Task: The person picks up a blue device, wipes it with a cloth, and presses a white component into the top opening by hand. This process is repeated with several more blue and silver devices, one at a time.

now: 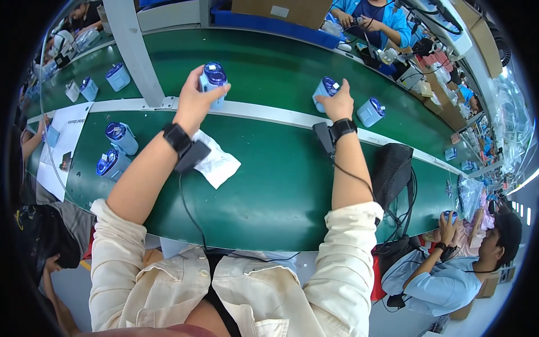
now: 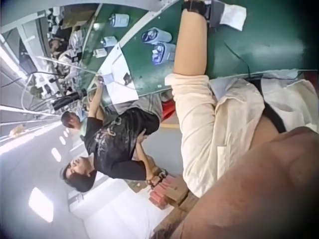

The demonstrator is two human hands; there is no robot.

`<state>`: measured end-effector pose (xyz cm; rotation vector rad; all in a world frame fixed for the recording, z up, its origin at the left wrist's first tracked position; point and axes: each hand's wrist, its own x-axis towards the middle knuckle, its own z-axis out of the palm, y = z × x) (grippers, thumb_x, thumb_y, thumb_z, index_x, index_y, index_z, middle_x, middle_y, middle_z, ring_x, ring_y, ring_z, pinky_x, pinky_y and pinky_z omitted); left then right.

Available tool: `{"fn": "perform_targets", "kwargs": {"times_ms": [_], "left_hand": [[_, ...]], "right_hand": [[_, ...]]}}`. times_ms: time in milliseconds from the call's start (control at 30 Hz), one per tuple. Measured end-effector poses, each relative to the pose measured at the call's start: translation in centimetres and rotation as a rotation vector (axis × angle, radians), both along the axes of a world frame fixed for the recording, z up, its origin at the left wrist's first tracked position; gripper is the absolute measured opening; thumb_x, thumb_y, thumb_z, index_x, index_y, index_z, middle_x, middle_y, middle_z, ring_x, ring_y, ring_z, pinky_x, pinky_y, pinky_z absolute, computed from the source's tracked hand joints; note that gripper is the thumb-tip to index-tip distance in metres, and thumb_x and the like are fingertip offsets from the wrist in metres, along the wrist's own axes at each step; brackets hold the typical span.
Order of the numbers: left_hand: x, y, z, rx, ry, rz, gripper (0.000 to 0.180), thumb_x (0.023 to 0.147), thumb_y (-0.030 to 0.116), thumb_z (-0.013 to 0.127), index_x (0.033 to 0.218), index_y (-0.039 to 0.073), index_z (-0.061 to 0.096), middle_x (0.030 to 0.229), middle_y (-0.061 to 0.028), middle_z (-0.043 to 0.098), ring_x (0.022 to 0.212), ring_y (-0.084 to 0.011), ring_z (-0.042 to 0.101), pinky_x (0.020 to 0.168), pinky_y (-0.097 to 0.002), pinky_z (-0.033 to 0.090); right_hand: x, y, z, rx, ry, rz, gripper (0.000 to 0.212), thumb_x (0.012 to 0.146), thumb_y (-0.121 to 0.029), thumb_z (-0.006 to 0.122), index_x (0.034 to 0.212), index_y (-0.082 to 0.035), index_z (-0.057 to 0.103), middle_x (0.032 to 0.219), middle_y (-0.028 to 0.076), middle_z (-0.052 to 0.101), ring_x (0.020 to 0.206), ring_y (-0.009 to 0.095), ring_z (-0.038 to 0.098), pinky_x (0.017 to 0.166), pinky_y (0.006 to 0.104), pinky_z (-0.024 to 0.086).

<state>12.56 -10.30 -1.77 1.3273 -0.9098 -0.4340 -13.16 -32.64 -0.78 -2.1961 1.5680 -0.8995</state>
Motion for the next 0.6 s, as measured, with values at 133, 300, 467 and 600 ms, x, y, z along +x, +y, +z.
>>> {"fn": "perform_targets", "kwargs": {"times_ms": [133,300,467,600], "left_hand": [[3.9,-3.7,-2.8,0.078,-0.031,0.132,0.078,0.074,0.024,0.082,0.135,-0.001,0.042,0.123,-0.0153,0.057,0.110,-0.0209,0.058,0.093,-0.0303,0.048],[6.0,-4.6,-4.1,0.111,-0.094,0.100,0.081,0.075,0.028,0.082,0.137,-0.002,0.041,0.127,-0.0178,0.056,0.114,-0.0247,0.058,0.096,-0.0326,0.047],[5.7,-4.8,-3.5,0.152,-0.196,0.174,0.085,0.077,0.035,0.079,0.140,-0.004,0.036,0.131,-0.0212,0.053,0.118,-0.0283,0.055,0.100,-0.0347,0.044],[4.6,-4.4,-1.9,0.325,-0.371,0.353,0.093,0.078,0.040,0.077,0.144,-0.004,0.029,0.134,-0.0252,0.049,0.120,-0.0320,0.053,0.099,-0.0365,0.044]], "right_hand": [[0.5,7.2,4.0,-0.029,-0.029,0.263,0.100,0.063,-0.023,0.085,0.145,-0.003,0.032,0.120,0.024,0.060,0.110,0.033,0.060,0.096,0.0358,0.046],[-0.6,15.1,7.6,0.107,-0.078,0.765,0.084,0.064,-0.011,0.085,0.135,-0.005,0.040,0.114,0.017,0.063,0.103,0.025,0.062,0.091,0.0335,0.048],[-0.6,17.3,6.8,0.208,-0.105,0.852,0.080,0.062,-0.012,0.087,0.129,-0.004,0.042,0.110,0.016,0.064,0.099,0.024,0.062,0.089,0.0341,0.048],[-1.3,17.1,6.4,0.227,-0.139,0.827,0.077,0.063,-0.011,0.087,0.126,-0.004,0.044,0.108,0.014,0.064,0.099,0.023,0.062,0.089,0.0335,0.048]]}}
